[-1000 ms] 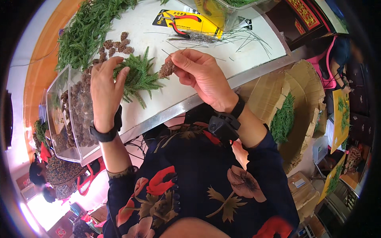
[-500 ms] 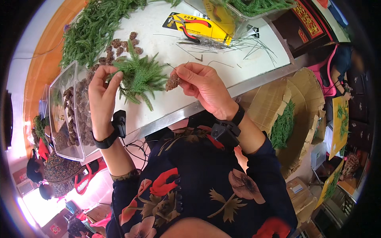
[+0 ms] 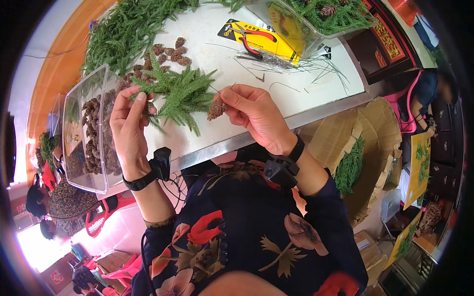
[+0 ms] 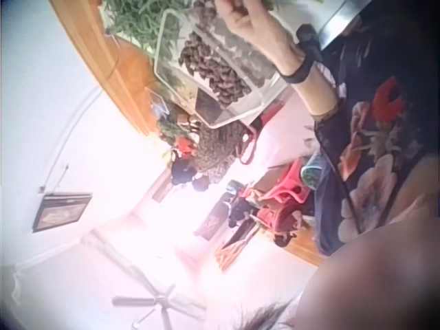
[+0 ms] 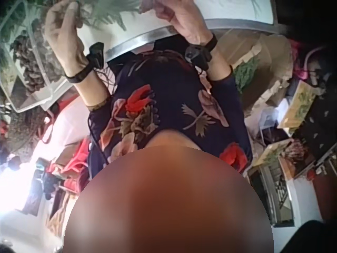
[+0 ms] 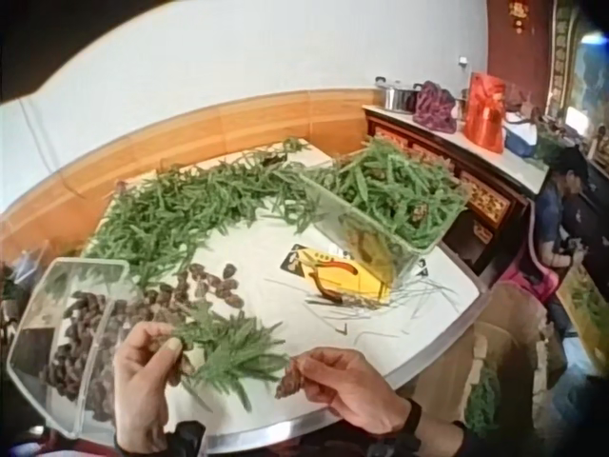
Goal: The recorder is using pliers to trim small pine branches and attach pine cones to them, likely for decorative purposes.
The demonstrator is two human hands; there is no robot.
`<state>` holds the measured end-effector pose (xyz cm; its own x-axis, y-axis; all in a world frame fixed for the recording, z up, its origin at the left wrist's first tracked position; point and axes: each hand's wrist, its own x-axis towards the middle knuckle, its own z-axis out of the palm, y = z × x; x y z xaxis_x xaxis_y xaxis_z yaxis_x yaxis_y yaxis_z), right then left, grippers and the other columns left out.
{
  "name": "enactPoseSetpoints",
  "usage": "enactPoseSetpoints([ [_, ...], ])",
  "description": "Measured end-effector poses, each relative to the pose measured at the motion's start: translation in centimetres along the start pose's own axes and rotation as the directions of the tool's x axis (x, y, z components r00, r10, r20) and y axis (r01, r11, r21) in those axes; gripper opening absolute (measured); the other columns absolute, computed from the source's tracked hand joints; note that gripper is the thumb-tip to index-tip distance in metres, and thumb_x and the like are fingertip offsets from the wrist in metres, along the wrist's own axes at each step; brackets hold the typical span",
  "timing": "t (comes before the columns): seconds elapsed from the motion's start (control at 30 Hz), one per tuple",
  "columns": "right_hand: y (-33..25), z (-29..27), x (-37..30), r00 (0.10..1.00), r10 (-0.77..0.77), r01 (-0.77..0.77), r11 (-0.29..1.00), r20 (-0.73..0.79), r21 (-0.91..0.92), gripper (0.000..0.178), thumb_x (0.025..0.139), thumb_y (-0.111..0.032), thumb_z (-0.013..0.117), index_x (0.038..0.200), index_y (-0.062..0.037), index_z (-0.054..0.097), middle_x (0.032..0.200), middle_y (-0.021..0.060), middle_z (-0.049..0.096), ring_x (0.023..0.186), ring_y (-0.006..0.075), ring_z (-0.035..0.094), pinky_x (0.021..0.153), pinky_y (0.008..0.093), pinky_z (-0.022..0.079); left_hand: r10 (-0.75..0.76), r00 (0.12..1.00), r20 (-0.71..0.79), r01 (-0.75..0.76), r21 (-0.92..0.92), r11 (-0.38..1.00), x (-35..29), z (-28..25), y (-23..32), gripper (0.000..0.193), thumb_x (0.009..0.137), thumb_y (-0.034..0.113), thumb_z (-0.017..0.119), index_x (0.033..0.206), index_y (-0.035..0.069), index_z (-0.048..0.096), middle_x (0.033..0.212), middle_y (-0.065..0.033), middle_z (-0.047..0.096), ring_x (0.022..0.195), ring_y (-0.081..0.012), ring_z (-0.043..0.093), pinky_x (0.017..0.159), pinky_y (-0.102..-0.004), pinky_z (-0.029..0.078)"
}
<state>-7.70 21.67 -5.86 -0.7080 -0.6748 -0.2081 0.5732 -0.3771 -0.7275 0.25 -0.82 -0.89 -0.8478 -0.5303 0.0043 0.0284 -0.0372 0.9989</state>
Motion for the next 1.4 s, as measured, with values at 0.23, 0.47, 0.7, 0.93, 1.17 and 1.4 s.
enactPoseSetpoints([
  [0.23,-0.8,1.7,0.1,0.999,-0.050,0.052,0.994,0.016,-0.095,0.018,0.091,-0.023,0.062,0.092,-0.0050,0.064,0.092,0.0018,0.063,0.060,0.0025,0.041,0.051,0.0169,0.031,0.010,1.000,-0.020,-0.011,-0.071,0.997,-0.6,0.4,0.1,0.021,0.088,0.005,0.061,0.107,-0.001,0.057,0.091,-0.0112,0.066,0.070,-0.0115,0.062,0.058,-0.0195,0.045],
  [0.47,-1.0,2.5,0.0,0.997,-0.073,0.076,0.989,0.026,-0.127,0.018,0.091,-0.023,0.062,0.092,-0.0048,0.065,0.092,0.0019,0.063,0.059,0.0026,0.040,0.051,0.0174,0.030,-0.035,0.998,0.046,0.043,-0.197,0.979,-0.6,-0.4,-0.1,0.020,0.088,0.005,0.060,0.107,-0.001,0.057,0.092,-0.0112,0.066,0.072,-0.0124,0.062,0.059,-0.0196,0.047],
  [0.7,-1.2,2.8,-0.3,0.997,-0.076,0.074,0.985,-0.001,-0.153,0.016,0.090,-0.019,0.064,0.088,-0.0040,0.066,0.084,-0.0003,0.063,0.058,0.0024,0.043,0.051,0.0173,0.031,-0.089,0.992,0.092,0.111,-0.271,0.956,-0.7,-0.5,-0.3,0.019,0.089,0.006,0.059,0.107,0.000,0.058,0.089,-0.0091,0.065,0.073,-0.0121,0.062,0.059,-0.0189,0.046],
  [0.93,-2.0,7.1,0.4,0.836,-0.523,0.485,0.564,0.166,-0.669,0.008,0.082,-0.010,0.069,0.080,-0.0029,0.067,0.076,0.0002,0.064,0.059,0.0040,0.053,0.049,0.0185,0.036,0.023,1.000,0.015,-0.022,-0.108,0.994,-1.0,1.1,-0.6,0.020,0.089,0.006,0.060,0.108,0.000,0.058,0.086,-0.0048,0.063,0.072,-0.0104,0.060,0.060,-0.0196,0.045],
  [1.17,0.1,7.2,2.6,0.699,-0.669,0.515,0.228,0.251,-0.826,0.009,0.077,-0.006,0.071,0.079,-0.0002,0.065,0.074,0.0057,0.064,0.054,0.0084,0.057,0.049,0.0213,0.043,0.073,0.997,-0.011,-0.074,-0.103,0.992,-1.6,2.3,-0.7,0.017,0.089,0.006,0.060,0.105,0.000,0.059,0.088,-0.0039,0.061,0.070,-0.0100,0.058,0.061,-0.0204,0.045],
  [1.4,0.1,7.3,2.5,0.705,-0.675,0.490,0.240,0.219,-0.838,0.009,0.076,-0.004,0.072,0.078,0.0006,0.064,0.075,0.0072,0.064,0.055,0.0105,0.058,0.050,0.0225,0.045,0.044,0.998,-0.053,-0.053,-0.180,0.982,-1.7,2.2,-0.6,0.016,0.090,0.008,0.059,0.104,0.001,0.060,0.086,-0.0036,0.060,0.069,-0.0101,0.057,0.060,-0.0203,0.044],
])
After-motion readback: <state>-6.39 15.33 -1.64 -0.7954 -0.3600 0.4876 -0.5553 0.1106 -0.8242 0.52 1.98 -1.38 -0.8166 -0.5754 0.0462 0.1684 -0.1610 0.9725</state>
